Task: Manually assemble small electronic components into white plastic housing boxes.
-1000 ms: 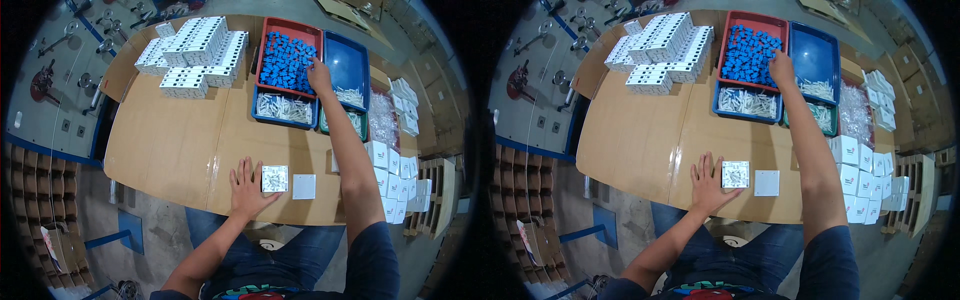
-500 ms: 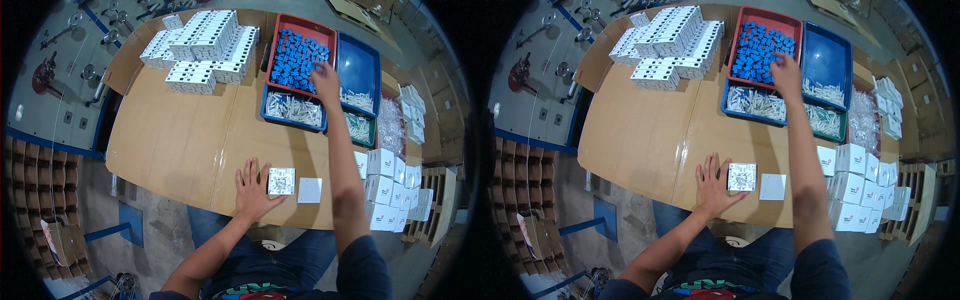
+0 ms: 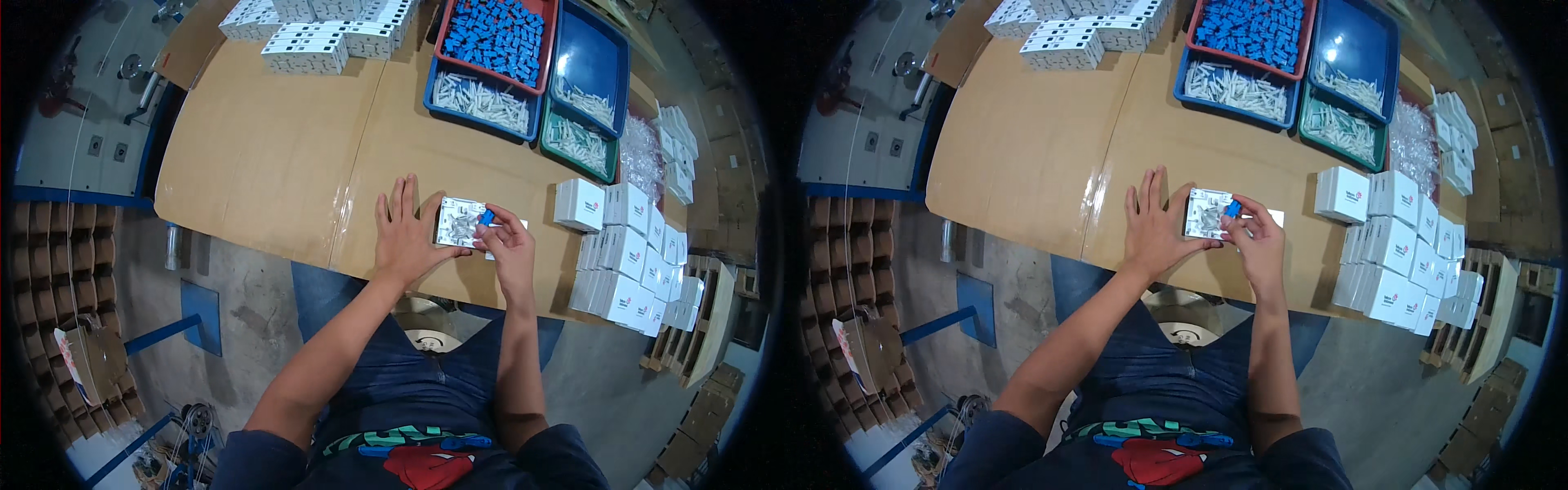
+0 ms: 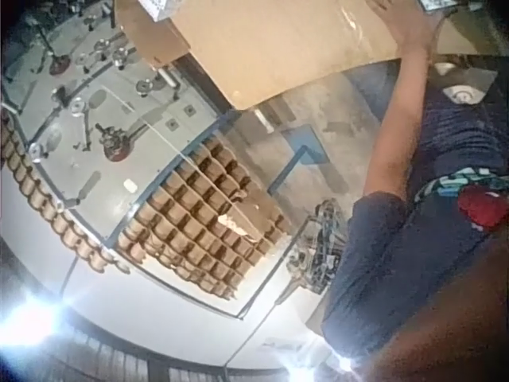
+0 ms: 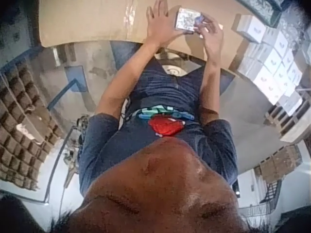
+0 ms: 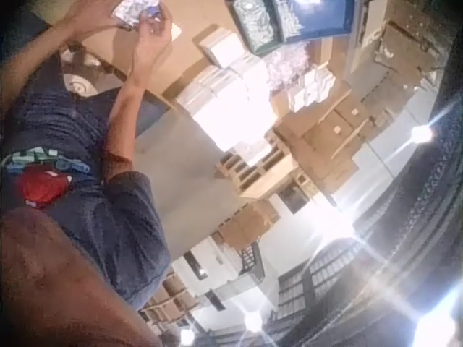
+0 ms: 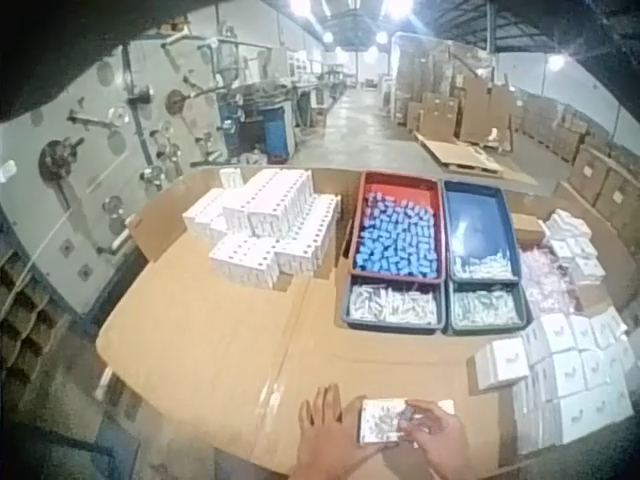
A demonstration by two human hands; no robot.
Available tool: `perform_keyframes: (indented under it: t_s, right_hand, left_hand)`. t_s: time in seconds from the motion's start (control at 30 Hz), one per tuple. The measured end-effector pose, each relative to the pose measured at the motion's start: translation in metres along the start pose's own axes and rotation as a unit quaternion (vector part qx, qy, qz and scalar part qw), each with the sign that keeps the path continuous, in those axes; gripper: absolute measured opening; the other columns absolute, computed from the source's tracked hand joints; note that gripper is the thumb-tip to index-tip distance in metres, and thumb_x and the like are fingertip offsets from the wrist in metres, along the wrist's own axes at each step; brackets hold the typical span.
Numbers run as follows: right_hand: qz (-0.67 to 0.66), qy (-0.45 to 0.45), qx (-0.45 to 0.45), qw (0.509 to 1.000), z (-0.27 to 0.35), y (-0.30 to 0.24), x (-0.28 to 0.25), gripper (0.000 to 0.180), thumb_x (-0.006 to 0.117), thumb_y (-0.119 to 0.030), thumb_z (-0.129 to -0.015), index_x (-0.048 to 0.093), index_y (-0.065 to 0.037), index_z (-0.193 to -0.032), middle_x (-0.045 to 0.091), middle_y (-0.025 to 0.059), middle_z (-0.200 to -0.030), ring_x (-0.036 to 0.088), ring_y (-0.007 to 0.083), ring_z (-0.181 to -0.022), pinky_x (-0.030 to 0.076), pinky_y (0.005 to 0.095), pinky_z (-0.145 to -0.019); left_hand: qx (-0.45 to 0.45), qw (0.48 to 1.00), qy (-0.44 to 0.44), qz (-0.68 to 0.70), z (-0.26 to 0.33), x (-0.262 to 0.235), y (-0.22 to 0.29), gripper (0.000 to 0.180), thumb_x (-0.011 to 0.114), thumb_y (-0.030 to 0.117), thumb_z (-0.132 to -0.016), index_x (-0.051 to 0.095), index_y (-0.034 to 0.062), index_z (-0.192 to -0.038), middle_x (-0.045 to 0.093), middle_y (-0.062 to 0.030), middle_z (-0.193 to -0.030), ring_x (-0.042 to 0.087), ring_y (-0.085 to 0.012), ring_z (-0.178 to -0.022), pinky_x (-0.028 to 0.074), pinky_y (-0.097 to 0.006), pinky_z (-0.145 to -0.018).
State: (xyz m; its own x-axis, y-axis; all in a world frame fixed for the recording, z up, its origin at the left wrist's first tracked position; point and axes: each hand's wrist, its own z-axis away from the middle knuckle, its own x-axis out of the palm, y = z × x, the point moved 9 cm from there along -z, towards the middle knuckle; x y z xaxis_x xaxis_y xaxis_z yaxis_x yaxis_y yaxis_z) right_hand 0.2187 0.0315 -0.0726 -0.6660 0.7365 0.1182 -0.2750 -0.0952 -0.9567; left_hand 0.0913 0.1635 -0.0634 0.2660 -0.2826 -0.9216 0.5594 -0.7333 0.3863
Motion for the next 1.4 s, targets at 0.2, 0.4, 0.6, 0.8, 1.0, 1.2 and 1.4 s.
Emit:
perform_keyframes:
  t_s: [0.2,0.4,0.6,0.8,1.0,1.2,1.4]
  right_hand:
    - [0.267,-0.003,-0.132,0.955,-0.006,-0.02,0.013,0.045,0.077,-0.005,-0.088,0.066,-0.005,-0.132,0.067,0.0078,-0.104,0.062,0.012,-0.08,0.052,0.0283,-0.07]
    - [0.368,-0.032,-0.166,0.914,-0.015,-0.027,0.043,0.038,0.076,-0.005,-0.085,0.068,-0.004,-0.123,0.067,0.0139,-0.108,0.065,0.0289,-0.081,0.054,0.0361,-0.076]
    - [0.418,-0.016,-0.247,0.874,-0.016,-0.029,0.054,0.036,0.076,-0.003,-0.085,0.068,-0.004,-0.12,0.065,0.0128,-0.108,0.065,0.0308,-0.094,0.053,0.0367,-0.084]
    - [0.429,-0.012,-0.24,0.871,-0.023,-0.025,0.058,0.033,0.079,-0.008,-0.082,0.072,-0.006,-0.114,0.064,0.0138,-0.111,0.064,0.0361,-0.105,0.052,0.0437,-0.089]
    - [0.409,-0.018,-0.233,0.882,-0.024,-0.023,0.057,0.033,0.079,-0.007,-0.082,0.073,-0.006,-0.115,0.065,0.0139,-0.109,0.064,0.0359,-0.104,0.052,0.0437,-0.088]
    - [0.428,-0.034,-0.215,0.877,-0.027,-0.017,0.057,0.035,0.077,-0.004,-0.085,0.071,-0.003,-0.12,0.064,0.0118,-0.11,0.064,0.0286,-0.099,0.053,0.0363,-0.087]
    - [0.432,-0.018,-0.207,0.878,-0.027,-0.019,0.057,0.033,0.078,-0.008,-0.083,0.074,-0.007,-0.115,0.066,0.0131,-0.109,0.064,0.035,-0.104,0.052,0.0442,-0.089]
  left_hand:
    - [0.016,1.0,0.02,0.001,0.004,-0.001,0.0,0.106,0.069,0.083,-0.07,0.048,0.0213,-0.153,0.026,-0.0237,-0.165,0.016,-0.0383,-0.157,0.01,-0.061,-0.124]
    - [0.024,0.998,0.045,0.021,0.007,0.0,0.0,0.104,0.073,0.078,-0.069,0.049,0.022,-0.153,0.027,-0.0228,-0.165,0.018,-0.0397,-0.156,0.01,-0.062,-0.124]
    - [0.027,0.998,0.043,0.022,0.007,0.003,-0.003,0.102,0.075,0.075,-0.069,0.048,0.0234,-0.153,0.026,-0.0229,-0.165,0.017,-0.0393,-0.157,0.01,-0.063,-0.124]
    - [0.022,0.999,0.037,0.015,0.006,0.001,-0.005,0.1,0.074,0.074,-0.07,0.048,0.0233,-0.152,0.025,-0.0233,-0.166,0.016,-0.0388,-0.157,0.01,-0.063,-0.124]
    - [0.027,0.999,0.045,0.015,0.006,0.001,-0.002,0.101,0.073,0.076,-0.07,0.048,0.0227,-0.152,0.024,-0.0238,-0.166,0.017,-0.0392,-0.157,0.01,-0.063,-0.124]
    - [0.019,1.0,0.015,-0.013,0.006,0.001,-0.003,0.1,0.065,0.08,-0.075,0.046,0.0236,-0.155,0.025,-0.0237,-0.167,0.016,-0.0383,-0.158,0.009,-0.06,-0.125]
    - [0.025,0.999,0.031,-0.016,0.006,0.001,-0.002,0.102,0.064,0.083,-0.074,0.046,0.0238,-0.155,0.025,-0.0237,-0.167,0.017,-0.0388,-0.157,0.009,-0.061,-0.125]
